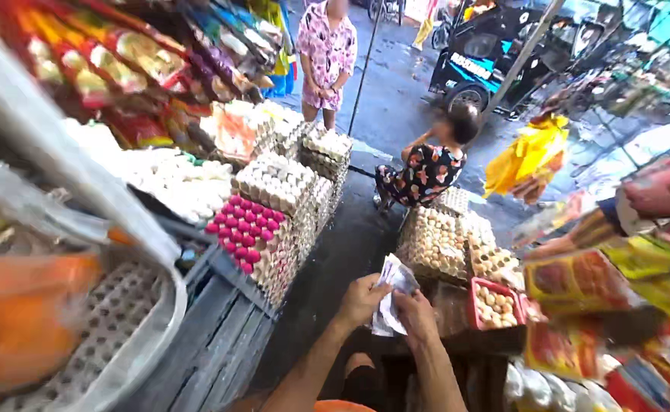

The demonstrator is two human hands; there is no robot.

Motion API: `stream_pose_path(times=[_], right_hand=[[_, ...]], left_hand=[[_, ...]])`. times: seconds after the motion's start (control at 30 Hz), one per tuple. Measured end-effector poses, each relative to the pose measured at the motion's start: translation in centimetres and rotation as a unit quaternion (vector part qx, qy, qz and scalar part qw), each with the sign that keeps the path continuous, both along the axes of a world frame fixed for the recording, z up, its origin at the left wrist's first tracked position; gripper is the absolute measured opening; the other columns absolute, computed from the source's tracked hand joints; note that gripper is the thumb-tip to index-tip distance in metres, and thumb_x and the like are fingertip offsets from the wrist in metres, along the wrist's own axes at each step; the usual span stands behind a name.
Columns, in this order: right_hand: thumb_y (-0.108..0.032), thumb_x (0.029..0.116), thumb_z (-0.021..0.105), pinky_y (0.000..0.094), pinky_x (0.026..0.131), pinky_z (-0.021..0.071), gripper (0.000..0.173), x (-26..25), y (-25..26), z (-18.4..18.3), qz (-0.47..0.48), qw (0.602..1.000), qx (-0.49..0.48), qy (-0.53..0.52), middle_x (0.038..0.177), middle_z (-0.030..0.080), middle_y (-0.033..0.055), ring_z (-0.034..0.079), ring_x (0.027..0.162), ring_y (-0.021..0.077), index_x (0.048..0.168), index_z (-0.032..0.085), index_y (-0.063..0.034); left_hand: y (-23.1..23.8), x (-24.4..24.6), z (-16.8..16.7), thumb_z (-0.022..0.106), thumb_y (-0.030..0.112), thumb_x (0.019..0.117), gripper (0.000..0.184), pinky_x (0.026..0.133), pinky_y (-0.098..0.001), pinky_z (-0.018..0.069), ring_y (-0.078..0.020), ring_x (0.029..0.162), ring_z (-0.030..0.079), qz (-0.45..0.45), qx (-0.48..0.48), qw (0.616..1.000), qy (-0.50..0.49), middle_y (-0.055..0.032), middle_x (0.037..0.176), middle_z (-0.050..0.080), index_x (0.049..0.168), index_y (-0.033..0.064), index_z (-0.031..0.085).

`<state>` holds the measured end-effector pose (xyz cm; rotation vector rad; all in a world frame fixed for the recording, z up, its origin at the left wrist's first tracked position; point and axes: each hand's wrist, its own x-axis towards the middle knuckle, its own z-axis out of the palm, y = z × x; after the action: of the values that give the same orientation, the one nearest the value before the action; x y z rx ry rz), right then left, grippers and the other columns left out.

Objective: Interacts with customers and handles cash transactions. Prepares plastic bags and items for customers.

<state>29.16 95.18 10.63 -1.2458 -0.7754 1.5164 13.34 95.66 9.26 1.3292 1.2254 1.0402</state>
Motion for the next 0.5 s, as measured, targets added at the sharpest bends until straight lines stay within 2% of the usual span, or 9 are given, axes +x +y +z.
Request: stream_pose_path(times=[0.07,0.17,0.2,0.23,0.27,0.33,0.37,0.43,0.5], right_hand=[[0.000,0.0955,0.064,0.0438,0.079,0.0629,0.036,-0.7,4.4,-1.8,0.019,0.999,-0.024,0.025,0.104,0.072,0.0184,0.073,0.088,0.0248,0.131,0.056,0.0035],[0.000,0.0952,0.064,0.0449,0.079,0.0630,0.035,-0.8,12.2,-4.9,0.020,0.998,-0.064,0.008,0.103,0.072,0.0183,0.073,0.088,0.0253,0.129,0.058,0.0032],[-0.002,0.0956,0.064,0.0449,0.078,0.0629,0.033,-0.6,15.2,-5.8,0.013,0.997,-0.076,0.001,0.103,0.072,0.0182,0.073,0.087,0.0253,0.128,0.058,0.0030],[-0.003,0.0959,0.065,0.0436,0.075,0.0626,0.032,-0.5,18.4,-6.6,0.001,0.996,-0.087,-0.005,0.101,0.072,0.0172,0.072,0.085,0.0241,0.127,0.059,0.0024],[-0.004,0.0961,0.065,0.0421,0.072,0.0621,0.031,-0.3,21.6,-7.2,-0.014,0.995,-0.096,-0.008,0.099,0.072,0.0165,0.072,0.082,0.0231,0.126,0.059,0.0021],[-0.006,0.0974,0.064,0.0406,0.071,0.0620,0.031,0.1,28.8,-7.1,-0.029,0.995,-0.098,-0.009,0.099,0.071,0.0154,0.071,0.082,0.0218,0.127,0.056,0.0013],[-0.007,0.0983,0.063,0.0417,0.072,0.0620,0.032,0.1,32.0,-6.7,-0.032,0.995,-0.094,-0.010,0.101,0.071,0.0159,0.071,0.083,0.0225,0.129,0.055,0.0010],[-0.007,0.0997,0.061,0.0406,0.071,0.0617,0.032,-0.6,38.4,-5.1,-0.031,0.996,-0.079,-0.038,0.101,0.070,0.0149,0.071,0.083,0.0212,0.130,0.053,0.0001],[-0.006,0.1003,0.059,0.0380,0.071,0.0609,0.033,-2.0,44.9,-2.9,-0.011,0.995,-0.059,-0.075,0.102,0.069,0.0129,0.070,0.083,0.0186,0.132,0.053,-0.0004]], left_hand=[[3.8,-1.2,-1.6,0.061,0.041,0.1012,0.035,0.087,-0.0445,0.0600,-0.0165,0.089,0.072,-0.008,-0.029,0.999,0.024,-0.0051,0.095,0.074,0.111,0.0095,0.073],[10.9,-3.7,-3.8,0.061,0.041,0.1013,0.046,0.091,-0.0427,0.0581,-0.0192,0.098,0.070,-0.023,-0.120,0.992,-0.021,-0.0116,0.111,0.072,0.130,0.0055,0.064],[13.7,-4.9,-4.5,0.061,0.036,0.1023,0.042,0.084,-0.0371,0.0572,-0.0164,0.093,0.068,-0.016,-0.150,0.987,-0.051,-0.0106,0.113,0.070,0.131,0.0054,0.063],[16.6,-6.2,-5.5,0.060,0.028,0.1029,0.036,0.070,-0.0299,0.0519,-0.0121,0.079,0.062,0.003,-0.172,0.981,-0.094,-0.0078,0.107,0.068,0.130,0.0054,0.062],[19.7,-7.6,-6.3,0.058,0.019,0.1028,0.030,0.064,-0.0269,0.0498,-0.0106,0.072,0.059,0.030,-0.193,0.969,-0.149,-0.0067,0.103,0.067,0.129,0.0040,0.062],[26.8,-10.5,-7.4,0.047,0.004,0.1027,0.027,0.072,-0.0286,0.0546,-0.0127,0.078,0.063,0.110,-0.227,0.928,-0.276,-0.0085,0.104,0.067,0.127,-0.0011,0.059],[30.0,-11.8,-7.7,0.041,0.002,0.1033,0.027,0.077,-0.0308,0.0562,-0.0147,0.082,0.064,0.164,-0.238,0.899,-0.330,-0.0098,0.104,0.065,0.124,-0.0033,0.057],[36.0,-13.9,-7.0,0.037,0.008,0.1076,0.027,0.083,-0.0364,0.0586,-0.0207,0.087,0.068,0.268,-0.242,0.840,-0.405,-0.0142,0.102,0.066,0.121,-0.0059,0.055],[40.9,-15.6,-4.3,0.036,0.020,0.1110,0.035,0.088,-0.0421,0.0592,-0.0266,0.095,0.070,0.273,-0.229,0.826,-0.438,-0.0176,0.106,0.068,0.123,-0.0062,0.055]])
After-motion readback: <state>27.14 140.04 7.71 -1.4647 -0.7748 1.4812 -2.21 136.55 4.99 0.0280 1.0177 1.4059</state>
